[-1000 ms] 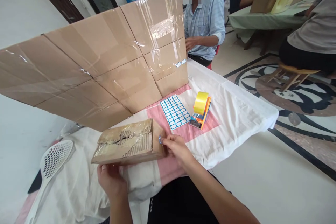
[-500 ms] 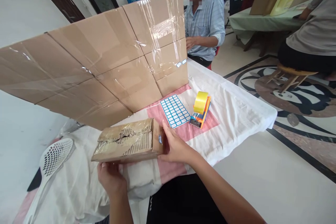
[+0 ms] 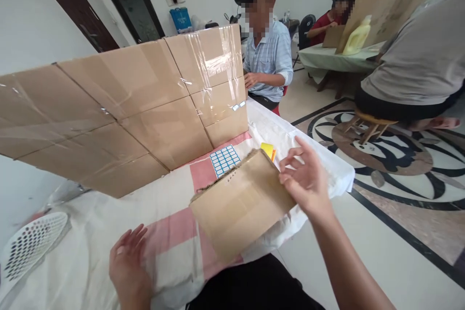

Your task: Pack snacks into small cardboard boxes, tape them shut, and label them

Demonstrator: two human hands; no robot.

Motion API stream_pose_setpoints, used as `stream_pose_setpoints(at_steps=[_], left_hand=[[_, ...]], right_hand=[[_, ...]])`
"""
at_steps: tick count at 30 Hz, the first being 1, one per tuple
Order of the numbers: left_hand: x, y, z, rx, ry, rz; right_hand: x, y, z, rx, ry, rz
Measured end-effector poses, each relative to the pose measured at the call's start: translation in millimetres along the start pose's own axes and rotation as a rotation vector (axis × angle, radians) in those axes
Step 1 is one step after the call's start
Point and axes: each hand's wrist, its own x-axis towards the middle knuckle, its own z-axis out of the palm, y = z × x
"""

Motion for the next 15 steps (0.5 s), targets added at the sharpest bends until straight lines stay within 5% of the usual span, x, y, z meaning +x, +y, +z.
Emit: stream_pose_setpoints(at_steps=[6,11,15], left_hand=[[-23.7,6.8,13.7,0.075,0.098,0.145],[-56.1,6.6,29.2,0.059,-0.290,-0.088],[-65.8,-9.3,26.2,0.230,-0.314,-0.126]], right_hand=[[-39.1,24.2,41.2,0.139,-0.012,-0.055],[-63.3,24.5,59.9,0.269,0.050,-0.057],[-97.1,19.3,64.0,0.323,0.131,-0.036]])
